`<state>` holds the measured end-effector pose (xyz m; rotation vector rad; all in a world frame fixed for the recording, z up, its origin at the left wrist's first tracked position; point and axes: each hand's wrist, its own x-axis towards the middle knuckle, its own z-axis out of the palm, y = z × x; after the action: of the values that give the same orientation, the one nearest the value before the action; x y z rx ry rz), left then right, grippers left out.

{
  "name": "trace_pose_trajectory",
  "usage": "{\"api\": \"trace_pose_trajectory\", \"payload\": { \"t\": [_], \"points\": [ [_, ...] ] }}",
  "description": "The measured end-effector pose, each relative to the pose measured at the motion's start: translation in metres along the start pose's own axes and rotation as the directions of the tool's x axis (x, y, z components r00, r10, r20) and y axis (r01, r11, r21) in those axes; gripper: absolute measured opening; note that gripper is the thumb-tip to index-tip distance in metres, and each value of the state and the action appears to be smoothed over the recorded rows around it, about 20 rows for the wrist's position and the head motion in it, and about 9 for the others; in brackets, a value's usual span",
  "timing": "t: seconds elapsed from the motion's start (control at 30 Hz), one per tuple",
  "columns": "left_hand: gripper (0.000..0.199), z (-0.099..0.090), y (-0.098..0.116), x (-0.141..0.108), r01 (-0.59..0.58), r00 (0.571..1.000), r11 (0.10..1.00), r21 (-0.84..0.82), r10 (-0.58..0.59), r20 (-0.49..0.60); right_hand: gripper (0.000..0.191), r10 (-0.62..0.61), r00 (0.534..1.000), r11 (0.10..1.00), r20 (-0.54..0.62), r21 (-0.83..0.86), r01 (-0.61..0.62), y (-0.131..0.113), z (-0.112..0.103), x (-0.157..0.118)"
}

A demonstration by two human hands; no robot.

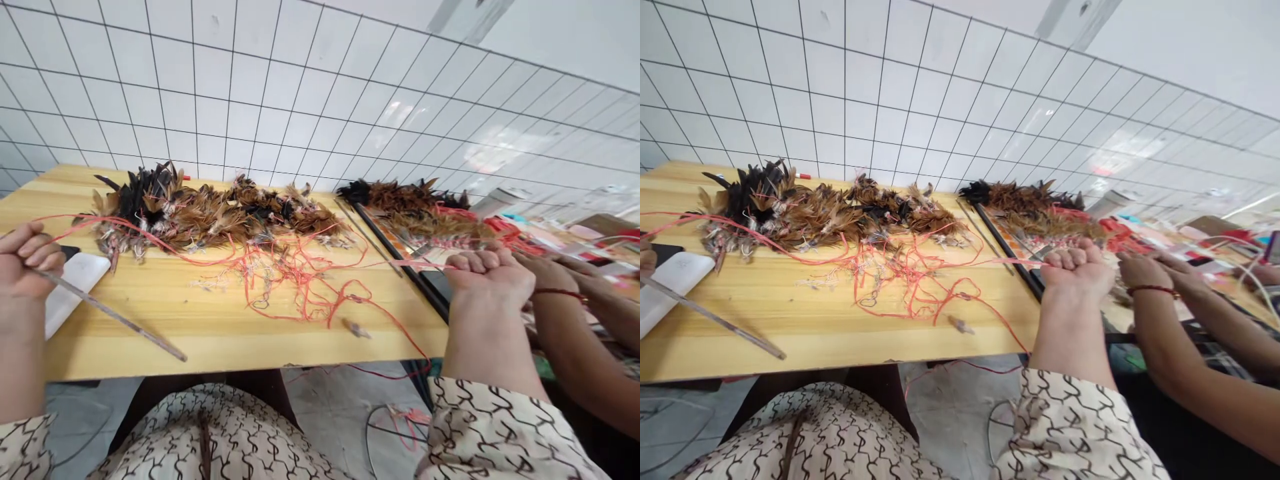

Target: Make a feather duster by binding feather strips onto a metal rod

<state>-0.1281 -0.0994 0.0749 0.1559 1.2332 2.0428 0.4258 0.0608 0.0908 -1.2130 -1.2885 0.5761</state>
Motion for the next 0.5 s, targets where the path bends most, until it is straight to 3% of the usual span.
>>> {"api": "trace_pose_trajectory", "payload": {
  "t": [0.07, 0.13, 0.23, 0.3, 0.37, 0.43, 0.5],
  "points": [
    [0.044, 0.007, -0.001, -0.005, 0.004, 0.999, 1.000, 0.008, -0.005, 0.051, 0.032, 0.073, 0.997, 0.986, -0.027, 0.152, -0.068, -0.006, 0.017, -0.004],
    [0.045, 0.013, -0.001, -0.010, -0.007, 0.994, 1.000, 0.016, 0.006, 0.108, 0.024, 0.140, 0.990, 0.976, -0.033, 0.173, -0.133, -0.010, 0.039, -0.008],
    [0.046, 0.015, 0.004, -0.018, -0.038, 0.981, 0.998, 0.046, 0.029, 0.190, 0.019, 0.150, 0.986, 0.985, -0.076, -0.078, -0.156, -0.013, 0.073, -0.016],
    [0.045, 0.015, 0.009, -0.023, -0.073, 0.965, 0.995, 0.065, 0.054, 0.256, 0.018, 0.035, 0.998, 0.906, -0.059, -0.420, -0.056, -0.016, 0.097, -0.026],
    [0.045, 0.014, 0.015, -0.026, -0.108, 0.939, 0.991, 0.074, 0.077, 0.336, 0.026, -0.127, 0.990, 0.759, 0.063, -0.637, 0.138, -0.023, 0.123, -0.043],
    [0.043, 0.015, 0.019, -0.030, -0.111, 0.911, 0.991, 0.073, 0.072, 0.405, 0.045, -0.227, 0.929, 0.722, 0.293, -0.589, 0.362, -0.034, 0.154, -0.066],
    [0.038, 0.019, 0.022, -0.035, -0.055, 0.922, 0.998, 0.043, 0.034, 0.385, 0.066, -0.280, 0.816, 0.774, 0.506, -0.383, 0.504, -0.048, 0.191, -0.094]
  ]
}}
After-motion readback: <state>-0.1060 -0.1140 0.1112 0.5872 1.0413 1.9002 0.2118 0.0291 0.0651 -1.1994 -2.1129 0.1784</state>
